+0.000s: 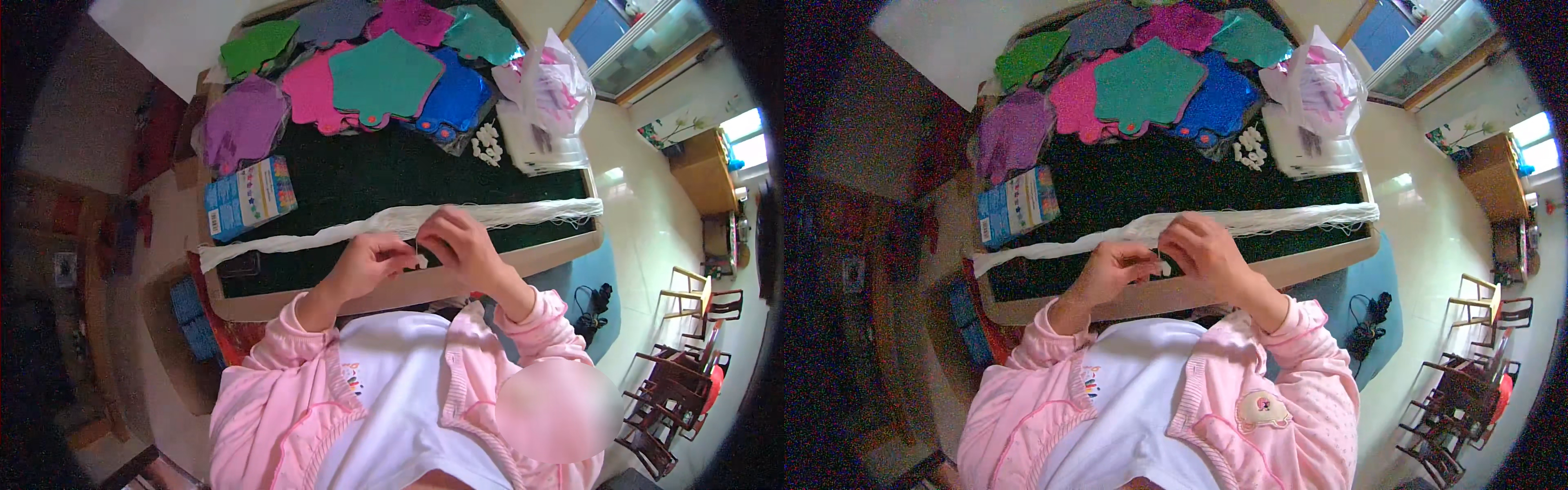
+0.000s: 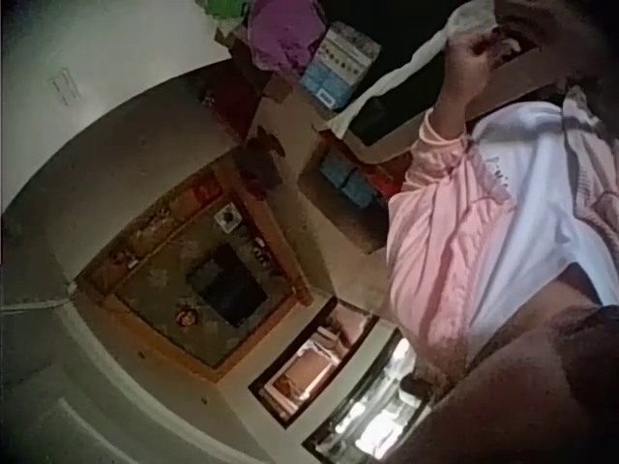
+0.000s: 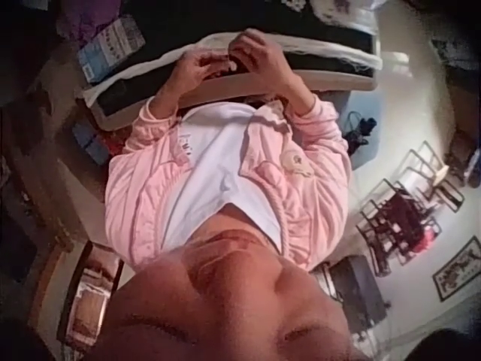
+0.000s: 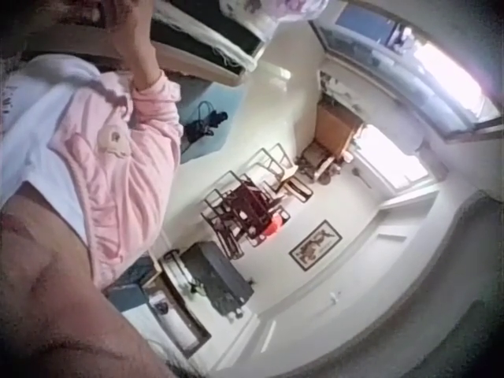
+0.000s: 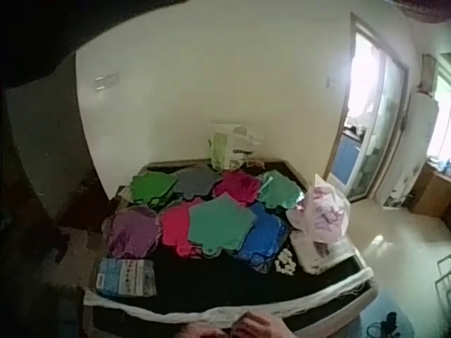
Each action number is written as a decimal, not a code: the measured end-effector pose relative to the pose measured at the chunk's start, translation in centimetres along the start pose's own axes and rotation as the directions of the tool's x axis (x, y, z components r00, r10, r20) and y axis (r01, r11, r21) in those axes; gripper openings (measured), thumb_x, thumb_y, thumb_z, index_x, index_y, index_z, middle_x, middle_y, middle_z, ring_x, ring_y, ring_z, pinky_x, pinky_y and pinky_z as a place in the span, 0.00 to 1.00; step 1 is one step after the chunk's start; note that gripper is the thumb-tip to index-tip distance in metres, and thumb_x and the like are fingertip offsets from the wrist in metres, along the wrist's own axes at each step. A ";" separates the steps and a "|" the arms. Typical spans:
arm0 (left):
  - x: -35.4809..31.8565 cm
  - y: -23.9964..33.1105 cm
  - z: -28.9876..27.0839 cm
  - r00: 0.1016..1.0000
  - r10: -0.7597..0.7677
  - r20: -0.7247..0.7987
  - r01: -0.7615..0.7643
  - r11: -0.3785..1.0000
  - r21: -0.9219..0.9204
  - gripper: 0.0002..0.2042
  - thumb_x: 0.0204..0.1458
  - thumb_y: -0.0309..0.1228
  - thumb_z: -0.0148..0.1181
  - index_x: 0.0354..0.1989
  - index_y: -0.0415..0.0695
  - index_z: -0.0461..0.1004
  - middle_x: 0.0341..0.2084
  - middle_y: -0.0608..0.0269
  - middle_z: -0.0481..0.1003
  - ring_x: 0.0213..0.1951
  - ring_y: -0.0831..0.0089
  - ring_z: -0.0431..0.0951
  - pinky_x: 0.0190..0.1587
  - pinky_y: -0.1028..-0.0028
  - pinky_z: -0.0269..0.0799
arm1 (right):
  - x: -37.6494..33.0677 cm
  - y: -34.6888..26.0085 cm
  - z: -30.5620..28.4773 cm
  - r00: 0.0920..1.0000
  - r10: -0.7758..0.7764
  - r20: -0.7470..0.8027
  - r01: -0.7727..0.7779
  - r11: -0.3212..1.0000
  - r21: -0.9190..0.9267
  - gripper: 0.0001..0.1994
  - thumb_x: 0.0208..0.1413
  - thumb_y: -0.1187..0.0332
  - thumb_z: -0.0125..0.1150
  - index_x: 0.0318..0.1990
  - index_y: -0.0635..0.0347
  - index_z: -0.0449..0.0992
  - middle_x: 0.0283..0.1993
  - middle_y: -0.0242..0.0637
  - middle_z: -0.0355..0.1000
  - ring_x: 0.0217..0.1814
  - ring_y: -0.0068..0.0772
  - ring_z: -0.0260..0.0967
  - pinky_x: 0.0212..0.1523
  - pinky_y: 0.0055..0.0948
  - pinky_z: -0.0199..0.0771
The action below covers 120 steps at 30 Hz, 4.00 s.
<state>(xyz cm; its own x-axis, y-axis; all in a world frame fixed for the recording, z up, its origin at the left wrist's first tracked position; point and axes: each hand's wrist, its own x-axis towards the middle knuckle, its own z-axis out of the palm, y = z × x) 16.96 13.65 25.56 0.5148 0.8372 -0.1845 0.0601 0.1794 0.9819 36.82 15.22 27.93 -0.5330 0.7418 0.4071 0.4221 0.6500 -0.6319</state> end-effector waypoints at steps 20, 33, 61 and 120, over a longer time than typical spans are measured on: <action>9.9 -8.2 -0.2 0.974 -0.157 0.162 0.202 0.927 -0.315 0.04 0.48 0.26 0.60 0.30 0.40 0.75 0.22 0.67 0.74 0.22 0.83 0.71 0.27 0.83 0.66 | -1.9 13.9 3.2 0.931 0.189 0.312 -0.360 0.618 0.699 0.03 0.52 0.71 0.55 0.32 0.59 0.71 0.33 0.31 0.68 0.38 0.28 0.66 0.41 0.25 0.65; 15.9 -13.0 4.3 0.610 0.588 -0.531 -0.339 0.799 0.496 0.04 0.46 0.19 0.58 0.31 0.40 0.73 0.30 0.63 0.72 0.27 0.77 0.73 0.27 0.82 0.69 | -3.9 16.2 9.1 0.605 0.784 0.135 -0.018 -0.156 0.988 0.06 0.54 0.71 0.55 0.39 0.62 0.72 0.39 0.32 0.71 0.40 0.21 0.67 0.42 0.22 0.68; 18.1 -24.2 7.2 0.844 0.525 0.111 -0.353 0.388 0.852 0.11 0.45 0.25 0.56 0.39 0.43 0.74 0.47 0.60 0.71 0.53 0.62 0.66 0.55 0.65 0.61 | -11.5 32.6 2.5 0.862 0.319 -0.394 -0.445 0.849 -0.285 0.05 0.45 0.71 0.60 0.31 0.60 0.74 0.31 0.43 0.70 0.34 0.43 0.68 0.33 0.36 0.68; 2.4 -16.4 -2.6 0.947 0.277 -0.164 0.043 0.396 0.917 0.23 0.41 0.27 0.62 0.48 0.41 0.65 0.39 0.53 0.68 0.42 0.55 0.68 0.46 0.62 0.65 | -6.8 12.4 5.0 0.898 0.438 0.037 -0.174 0.278 0.945 0.16 0.63 0.61 0.39 0.24 0.59 0.60 0.18 0.24 0.48 0.17 0.16 0.43 0.19 0.19 0.49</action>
<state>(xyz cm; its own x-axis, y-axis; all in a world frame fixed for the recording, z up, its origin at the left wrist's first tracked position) 15.02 14.02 8.89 0.3640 0.9271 0.0901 0.8303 -0.3667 0.4196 42.00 17.42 14.10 -0.3210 0.9449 0.0650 -0.4831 -0.1043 -0.8693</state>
